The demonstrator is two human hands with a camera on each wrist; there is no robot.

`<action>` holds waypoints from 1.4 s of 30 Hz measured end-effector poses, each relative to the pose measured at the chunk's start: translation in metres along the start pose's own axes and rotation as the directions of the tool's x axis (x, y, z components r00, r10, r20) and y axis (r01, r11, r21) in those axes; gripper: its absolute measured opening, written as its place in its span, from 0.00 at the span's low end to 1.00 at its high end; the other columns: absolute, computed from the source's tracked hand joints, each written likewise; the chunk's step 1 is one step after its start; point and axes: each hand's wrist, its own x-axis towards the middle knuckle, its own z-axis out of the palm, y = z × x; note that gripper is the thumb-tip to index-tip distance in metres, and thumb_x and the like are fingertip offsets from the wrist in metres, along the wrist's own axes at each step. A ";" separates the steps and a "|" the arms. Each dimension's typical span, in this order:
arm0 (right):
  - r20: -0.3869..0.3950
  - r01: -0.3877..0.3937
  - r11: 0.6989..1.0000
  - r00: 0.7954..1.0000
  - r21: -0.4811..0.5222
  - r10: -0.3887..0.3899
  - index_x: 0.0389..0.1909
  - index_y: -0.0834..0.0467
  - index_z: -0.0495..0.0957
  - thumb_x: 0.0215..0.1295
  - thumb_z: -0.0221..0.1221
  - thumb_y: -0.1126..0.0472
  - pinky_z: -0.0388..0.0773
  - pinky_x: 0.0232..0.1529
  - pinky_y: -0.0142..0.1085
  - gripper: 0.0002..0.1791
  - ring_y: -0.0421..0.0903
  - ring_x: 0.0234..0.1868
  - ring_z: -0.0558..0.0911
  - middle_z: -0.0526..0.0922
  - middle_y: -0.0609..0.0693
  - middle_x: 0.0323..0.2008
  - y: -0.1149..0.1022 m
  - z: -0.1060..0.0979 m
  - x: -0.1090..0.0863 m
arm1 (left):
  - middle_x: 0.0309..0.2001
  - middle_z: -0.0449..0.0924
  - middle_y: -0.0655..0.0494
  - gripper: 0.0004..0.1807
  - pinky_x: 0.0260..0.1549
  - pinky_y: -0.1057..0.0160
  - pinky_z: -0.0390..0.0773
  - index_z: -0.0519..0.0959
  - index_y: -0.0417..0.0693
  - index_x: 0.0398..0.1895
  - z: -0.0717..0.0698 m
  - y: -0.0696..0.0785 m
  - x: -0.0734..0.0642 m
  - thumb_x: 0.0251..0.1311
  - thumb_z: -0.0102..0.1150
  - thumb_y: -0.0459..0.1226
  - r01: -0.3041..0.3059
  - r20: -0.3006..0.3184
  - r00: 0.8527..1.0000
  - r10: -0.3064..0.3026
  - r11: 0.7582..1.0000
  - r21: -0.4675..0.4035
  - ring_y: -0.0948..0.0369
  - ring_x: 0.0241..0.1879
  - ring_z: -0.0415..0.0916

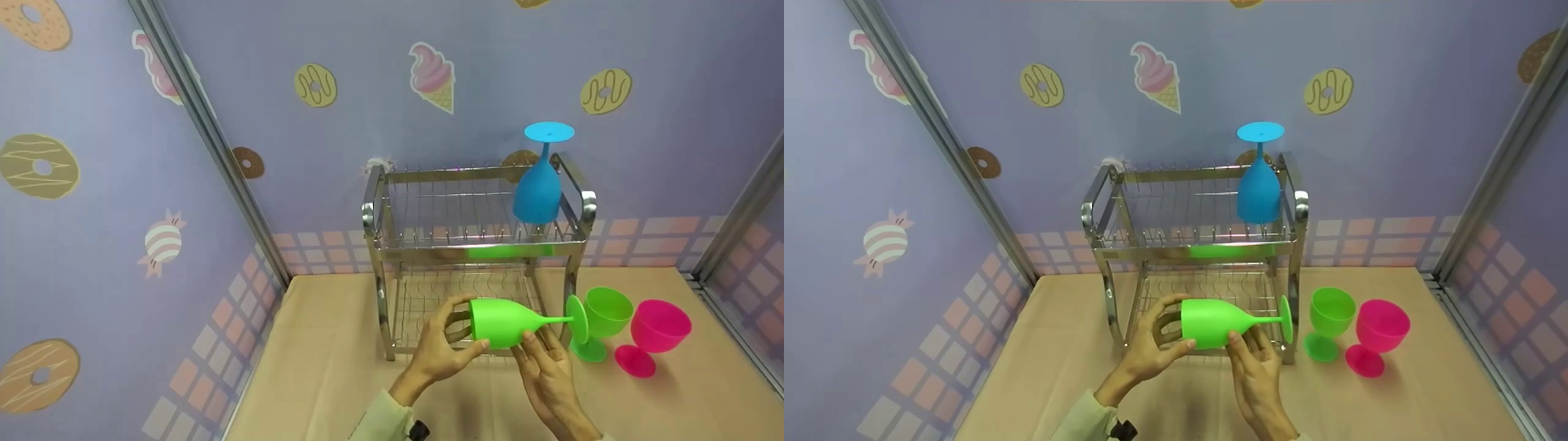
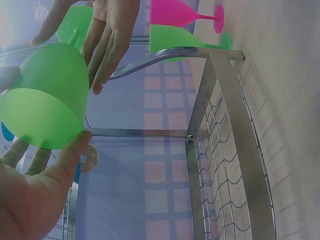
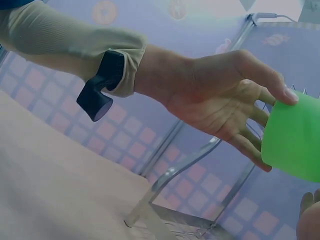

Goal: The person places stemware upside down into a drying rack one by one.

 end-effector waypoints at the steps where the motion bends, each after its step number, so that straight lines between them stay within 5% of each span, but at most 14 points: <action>1: 0.004 -0.001 1.000 1.000 0.014 0.001 0.73 0.49 0.65 0.85 0.48 0.68 0.73 0.74 0.34 0.22 0.36 0.71 0.77 0.72 0.42 0.71 0.000 0.000 0.000 | 0.70 0.71 0.41 0.41 0.60 0.55 0.84 0.68 0.41 0.75 0.000 0.000 0.000 0.60 0.73 0.42 0.001 0.003 1.000 -0.001 1.000 -0.002 0.48 0.65 0.80; 12: 0.014 0.008 1.000 1.000 0.011 -0.008 0.66 0.50 0.78 0.83 0.50 0.71 0.75 0.73 0.37 0.20 0.39 0.67 0.81 0.81 0.44 0.63 -0.012 0.004 0.005 | 0.73 0.70 0.40 0.39 0.63 0.52 0.83 0.68 0.49 0.77 -0.008 0.004 -0.001 0.65 0.71 0.45 -0.013 -0.003 1.000 0.013 0.999 0.032 0.42 0.70 0.76; 19: 0.027 0.086 0.972 0.996 -0.219 -0.082 0.69 0.60 0.77 0.74 0.57 0.78 0.79 0.70 0.37 0.26 0.42 0.64 0.84 0.86 0.46 0.62 -0.046 0.012 0.019 | 0.69 0.78 0.40 0.33 0.62 0.46 0.84 0.73 0.45 0.73 -0.040 -0.001 -0.004 0.68 0.70 0.44 -0.027 -0.184 0.981 0.066 0.978 0.205 0.41 0.67 0.79; 24: 0.049 0.075 0.871 0.997 -0.486 -0.059 0.73 0.68 0.71 0.69 0.64 0.77 0.82 0.64 0.33 0.31 0.40 0.62 0.86 0.88 0.41 0.59 -0.082 0.027 0.033 | 0.64 0.82 0.43 0.28 0.59 0.46 0.86 0.77 0.42 0.67 -0.069 -0.012 -0.009 0.66 0.73 0.38 -0.015 -0.326 0.935 0.143 0.931 0.366 0.43 0.62 0.82; 29: 0.187 0.134 0.777 0.982 -0.615 -0.022 0.74 0.70 0.70 0.69 0.67 0.74 0.84 0.62 0.34 0.33 0.39 0.62 0.85 0.87 0.43 0.60 -0.120 0.044 0.049 | 0.58 0.84 0.39 0.26 0.54 0.38 0.87 0.79 0.37 0.63 -0.091 -0.028 -0.014 0.62 0.73 0.30 0.049 -0.437 0.881 0.180 0.885 0.463 0.37 0.58 0.83; 34: 0.303 0.209 0.677 0.953 -0.706 0.021 0.74 0.69 0.71 0.69 0.70 0.70 0.84 0.60 0.34 0.34 0.37 0.61 0.86 0.85 0.53 0.65 -0.161 0.069 0.066 | 0.61 0.82 0.34 0.29 0.54 0.35 0.87 0.78 0.34 0.66 -0.104 -0.043 -0.022 0.61 0.73 0.29 0.167 -0.523 0.848 0.084 0.894 0.415 0.32 0.59 0.82; 42: 0.377 0.316 0.436 0.924 -0.843 0.058 0.70 0.65 0.77 0.67 0.74 0.62 0.85 0.56 0.30 0.32 0.58 0.65 0.84 0.82 0.62 0.67 -0.203 0.117 0.093 | 0.65 0.80 0.32 0.31 0.53 0.34 0.86 0.76 0.32 0.68 -0.113 -0.063 -0.028 0.62 0.73 0.27 0.270 -0.557 0.830 -0.033 0.897 0.349 0.31 0.56 0.84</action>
